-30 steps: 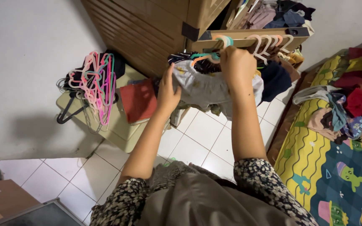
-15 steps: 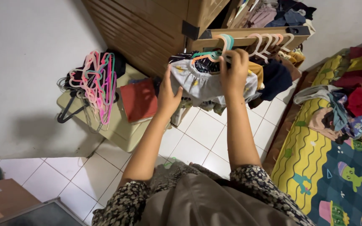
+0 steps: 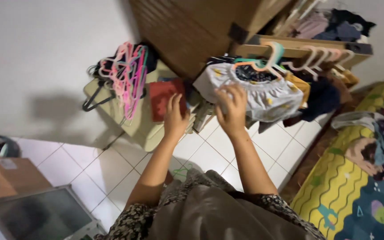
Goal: Hanging children's clothes on hangers and placing them inside a wardrobe.
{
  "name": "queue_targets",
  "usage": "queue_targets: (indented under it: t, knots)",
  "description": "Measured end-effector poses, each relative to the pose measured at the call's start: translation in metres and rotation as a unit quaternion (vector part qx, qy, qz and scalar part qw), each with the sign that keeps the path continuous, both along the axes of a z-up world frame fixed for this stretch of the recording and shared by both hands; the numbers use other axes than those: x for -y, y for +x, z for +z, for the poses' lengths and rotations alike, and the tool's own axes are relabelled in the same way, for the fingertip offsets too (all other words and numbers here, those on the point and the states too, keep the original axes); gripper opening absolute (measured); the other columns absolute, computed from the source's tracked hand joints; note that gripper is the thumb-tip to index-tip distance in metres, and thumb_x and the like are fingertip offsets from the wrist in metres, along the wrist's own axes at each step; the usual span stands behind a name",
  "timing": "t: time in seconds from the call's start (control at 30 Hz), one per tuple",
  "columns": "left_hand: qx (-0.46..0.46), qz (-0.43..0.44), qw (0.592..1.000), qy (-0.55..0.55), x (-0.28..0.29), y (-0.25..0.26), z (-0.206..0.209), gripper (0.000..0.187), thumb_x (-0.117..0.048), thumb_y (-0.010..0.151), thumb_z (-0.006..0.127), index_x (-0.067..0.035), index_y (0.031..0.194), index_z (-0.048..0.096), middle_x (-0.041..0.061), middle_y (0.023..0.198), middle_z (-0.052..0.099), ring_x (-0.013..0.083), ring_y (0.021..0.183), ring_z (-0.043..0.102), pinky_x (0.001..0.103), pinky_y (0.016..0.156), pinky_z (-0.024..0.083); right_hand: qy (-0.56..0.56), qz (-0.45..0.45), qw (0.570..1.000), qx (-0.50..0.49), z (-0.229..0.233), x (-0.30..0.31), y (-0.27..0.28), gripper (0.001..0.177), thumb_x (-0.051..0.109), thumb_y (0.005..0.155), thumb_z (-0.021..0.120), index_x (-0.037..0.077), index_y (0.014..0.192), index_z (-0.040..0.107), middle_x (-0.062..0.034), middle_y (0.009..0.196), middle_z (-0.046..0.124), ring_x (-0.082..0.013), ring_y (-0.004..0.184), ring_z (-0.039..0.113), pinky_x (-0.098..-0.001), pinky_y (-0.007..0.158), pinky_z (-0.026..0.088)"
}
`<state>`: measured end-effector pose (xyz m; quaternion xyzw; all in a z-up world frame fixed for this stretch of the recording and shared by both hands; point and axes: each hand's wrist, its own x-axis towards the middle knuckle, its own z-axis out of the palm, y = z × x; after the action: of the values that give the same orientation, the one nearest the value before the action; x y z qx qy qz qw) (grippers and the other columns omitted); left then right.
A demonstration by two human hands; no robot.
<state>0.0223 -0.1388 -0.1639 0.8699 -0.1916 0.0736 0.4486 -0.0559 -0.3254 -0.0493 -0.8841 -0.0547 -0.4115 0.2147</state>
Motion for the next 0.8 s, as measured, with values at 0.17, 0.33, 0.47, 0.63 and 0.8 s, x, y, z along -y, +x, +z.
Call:
queue_targets:
  t: [0.17, 0.33, 0.47, 0.63, 0.8]
  knots:
    - [-0.078, 0.101, 0.991, 0.051, -0.047, 0.014, -0.086, 0.074, -0.016, 0.085, 0.075, -0.006, 0.15, 0.042, 0.023, 0.153, 0.043, 0.0428, 0.138, 0.044, 0.048, 0.113, 0.04, 0.031, 0.127, 0.989, -0.068, -0.026, -0.048, 0.032, 0.04, -0.001, 0.085, 0.074, 0.006, 0.124, 0.068, -0.0136, 0.129, 0.062, -0.0391, 0.127, 0.053, -0.0494, 0.11, 0.045]
    - [-0.092, 0.145, 0.982, 0.077, -0.071, 0.022, -0.143, 0.076, -0.012, 0.08, 0.076, -0.001, 0.147, 0.042, 0.026, 0.146, 0.047, 0.0442, 0.129, 0.048, 0.047, 0.108, 0.043, 0.021, 0.193, 0.976, -0.103, -0.059, -0.08, 0.064, 0.04, 0.002, 0.086, 0.074, 0.002, 0.125, 0.067, -0.0149, 0.131, 0.062, -0.0394, 0.124, 0.054, -0.0466, 0.106, 0.047]
    - [-0.112, 0.137, 0.983, 0.048, -0.082, 0.023, -0.135, 0.058, -0.007, 0.08, 0.072, -0.005, 0.136, 0.057, 0.022, 0.129, 0.06, 0.041, 0.114, 0.06, 0.046, 0.097, 0.05, 0.038, 0.185, 0.969, -0.158, -0.105, -0.091, 0.088, 0.039, 0.005, 0.087, 0.074, 0.004, 0.126, 0.069, -0.0148, 0.129, 0.063, -0.0373, 0.122, 0.056, -0.0447, 0.104, 0.048]
    - [-0.142, 0.116, 0.983, -0.001, -0.09, 0.035, -0.144, 0.057, -0.006, 0.083, 0.068, -0.003, 0.138, 0.057, 0.022, 0.118, 0.064, 0.0386, 0.103, 0.065, 0.045, 0.089, 0.054, 0.019, 0.17, 0.965, -0.201, -0.151, -0.091, 0.114, 0.04, 0.007, 0.086, 0.073, 0.003, 0.125, 0.068, -0.0169, 0.13, 0.063, -0.0394, 0.12, 0.056, -0.0454, 0.104, 0.047]
    - [-0.112, 0.119, 0.986, 0.041, -0.092, 0.052, -0.133, 0.051, -0.012, 0.084, 0.071, -0.007, 0.133, 0.062, 0.021, 0.113, 0.065, 0.0408, 0.101, 0.063, 0.048, 0.086, 0.052, 0.038, 0.08, 0.963, -0.255, -0.18, -0.083, 0.145, 0.042, 0.01, 0.088, 0.071, 0.006, 0.13, 0.067, -0.0189, 0.135, 0.06, -0.0411, 0.118, 0.055, -0.0443, 0.103, 0.046]
